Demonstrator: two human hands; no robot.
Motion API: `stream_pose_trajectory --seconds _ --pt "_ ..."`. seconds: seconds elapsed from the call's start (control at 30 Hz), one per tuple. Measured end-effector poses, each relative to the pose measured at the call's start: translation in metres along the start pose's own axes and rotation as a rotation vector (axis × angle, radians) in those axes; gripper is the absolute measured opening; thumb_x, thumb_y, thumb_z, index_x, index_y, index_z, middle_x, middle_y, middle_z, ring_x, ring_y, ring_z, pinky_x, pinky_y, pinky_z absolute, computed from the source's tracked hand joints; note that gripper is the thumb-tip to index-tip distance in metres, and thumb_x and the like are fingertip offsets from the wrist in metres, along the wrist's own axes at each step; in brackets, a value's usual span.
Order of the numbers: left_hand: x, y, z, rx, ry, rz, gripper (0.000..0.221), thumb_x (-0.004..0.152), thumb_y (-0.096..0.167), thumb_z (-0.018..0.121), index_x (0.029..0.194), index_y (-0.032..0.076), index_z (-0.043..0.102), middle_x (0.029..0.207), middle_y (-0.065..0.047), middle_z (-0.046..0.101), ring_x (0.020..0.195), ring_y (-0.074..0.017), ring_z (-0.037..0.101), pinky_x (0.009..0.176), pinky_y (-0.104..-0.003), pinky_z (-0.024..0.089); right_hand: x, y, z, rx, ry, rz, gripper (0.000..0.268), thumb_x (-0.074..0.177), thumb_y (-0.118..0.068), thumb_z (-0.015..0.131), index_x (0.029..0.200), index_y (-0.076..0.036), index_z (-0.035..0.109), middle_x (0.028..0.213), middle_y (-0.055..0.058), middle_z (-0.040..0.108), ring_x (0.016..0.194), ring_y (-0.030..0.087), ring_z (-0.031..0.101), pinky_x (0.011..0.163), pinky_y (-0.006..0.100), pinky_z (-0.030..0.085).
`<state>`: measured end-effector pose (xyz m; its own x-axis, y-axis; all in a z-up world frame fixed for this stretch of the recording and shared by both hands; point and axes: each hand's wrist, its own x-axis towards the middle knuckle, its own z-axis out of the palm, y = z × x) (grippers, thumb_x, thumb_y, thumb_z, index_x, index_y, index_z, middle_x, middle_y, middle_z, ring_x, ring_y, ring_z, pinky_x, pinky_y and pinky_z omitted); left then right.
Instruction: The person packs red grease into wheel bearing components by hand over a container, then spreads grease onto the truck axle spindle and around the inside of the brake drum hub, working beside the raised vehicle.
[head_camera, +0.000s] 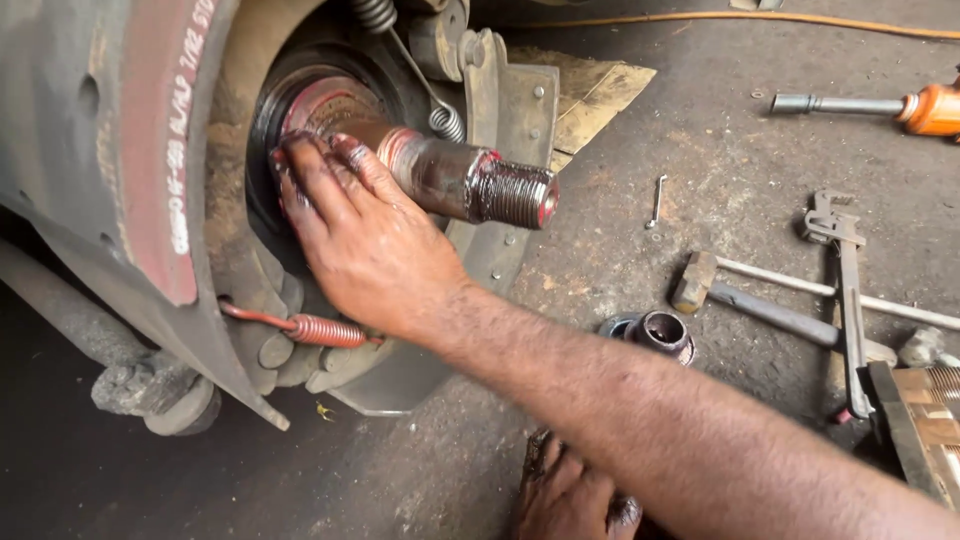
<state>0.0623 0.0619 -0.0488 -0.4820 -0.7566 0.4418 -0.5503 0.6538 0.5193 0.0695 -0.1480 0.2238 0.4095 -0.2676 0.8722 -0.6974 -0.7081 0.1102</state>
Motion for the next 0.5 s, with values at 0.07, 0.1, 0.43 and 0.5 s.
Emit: stream_pose_trajectory --seconds 0.07,0.1,0.43,0.5 --pt "0.084 0.004 -0.03 -0.003 -0.01 -0.002 0.06 0.09 0.031 0.074 0.146 0.015 0.061 0.15 -0.024 0.051 0.139 -0.0518 0.04 0.112 -0.061 0.028 -0.008 0.007 -0.005 -0.082 -0.104 -0.191 0.053 0.094 -0.019 0.055 0.14 0.008 0.056 0.15 0.029 0.047 0.142 0.037 0.048 0.125 0.05 0.031" --pt "0.084 0.006 -0.03 0.0 -0.007 0.004 0.06 0.09 0.031 0.074 0.146 0.015 0.061 0.15 -0.024 0.051 0.139 -0.0518 0.04 0.112 -0.061 0.028 -0.014 0.01 -0.006 -0.086 -0.1 -0.194 0.053 0.094 -0.019 0.055 0.14 0.008 0.056 0.15 0.029 0.047 0.142 0.037 0.048 0.125 0.05 0.031" --pt "0.082 -0.01 -0.012 -0.082 -0.051 0.027 0.031 0.1 0.034 0.072 0.123 0.014 0.073 0.13 -0.013 0.066 0.139 -0.0403 0.049 0.116 -0.06 0.034 -0.051 0.053 0.008 -0.082 -0.429 -0.29 0.057 0.096 -0.018 0.047 0.149 0.001 0.045 0.158 0.018 0.042 0.144 0.03 0.045 0.117 0.045 0.036" --pt "0.084 -0.012 -0.007 -0.072 -0.064 0.013 0.032 0.097 0.035 0.073 0.121 0.013 0.073 0.127 -0.016 0.065 0.137 -0.0405 0.048 0.114 -0.061 0.033 -0.055 0.066 0.013 -0.013 -0.522 -0.203 0.058 0.096 -0.016 0.045 0.152 0.0 0.041 0.159 0.016 0.041 0.142 0.029 0.045 0.111 0.044 0.039"
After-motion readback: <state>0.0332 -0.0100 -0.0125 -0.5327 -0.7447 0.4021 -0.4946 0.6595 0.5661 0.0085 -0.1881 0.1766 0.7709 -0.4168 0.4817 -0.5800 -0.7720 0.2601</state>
